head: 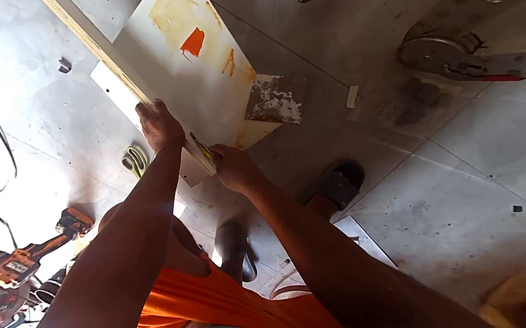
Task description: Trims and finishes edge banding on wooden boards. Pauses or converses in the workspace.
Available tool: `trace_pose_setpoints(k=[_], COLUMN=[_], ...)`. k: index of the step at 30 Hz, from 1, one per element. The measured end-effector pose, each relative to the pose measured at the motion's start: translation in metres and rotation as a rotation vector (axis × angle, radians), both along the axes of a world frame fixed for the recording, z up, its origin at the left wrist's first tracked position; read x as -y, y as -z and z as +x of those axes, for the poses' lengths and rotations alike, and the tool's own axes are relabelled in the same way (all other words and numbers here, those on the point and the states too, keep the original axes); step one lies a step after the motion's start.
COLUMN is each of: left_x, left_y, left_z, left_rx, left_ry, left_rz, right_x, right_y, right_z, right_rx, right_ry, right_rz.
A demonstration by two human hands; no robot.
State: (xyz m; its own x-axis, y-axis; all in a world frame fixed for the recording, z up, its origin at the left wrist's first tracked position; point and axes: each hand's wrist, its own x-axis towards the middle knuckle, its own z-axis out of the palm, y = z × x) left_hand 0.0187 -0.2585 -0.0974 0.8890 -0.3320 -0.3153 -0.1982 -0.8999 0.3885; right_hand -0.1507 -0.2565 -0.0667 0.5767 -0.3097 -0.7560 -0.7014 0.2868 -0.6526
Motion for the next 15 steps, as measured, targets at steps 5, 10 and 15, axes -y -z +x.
trace_pose_setpoints(k=[5,10,15], left_x=[0.0,0.0,-0.002], left_y=[-0.001,-0.001,-0.002], left_z=[0.001,0.0,0.001], left_rx=[0.0,-0.003,-0.01], left_ry=[0.003,0.008,0.016], left_rz=[0.011,0.004,-0.006], right_x=[-0.021,-0.026,-0.011], right_y=[-0.005,-0.01,-0.005], right_z=[-0.027,-0.042,-0.009], right_rx=[-0.033,-0.052,0.018], right_ry=[0.032,0.043,0.071], right_rz=[-0.019,-0.013,-0.036])
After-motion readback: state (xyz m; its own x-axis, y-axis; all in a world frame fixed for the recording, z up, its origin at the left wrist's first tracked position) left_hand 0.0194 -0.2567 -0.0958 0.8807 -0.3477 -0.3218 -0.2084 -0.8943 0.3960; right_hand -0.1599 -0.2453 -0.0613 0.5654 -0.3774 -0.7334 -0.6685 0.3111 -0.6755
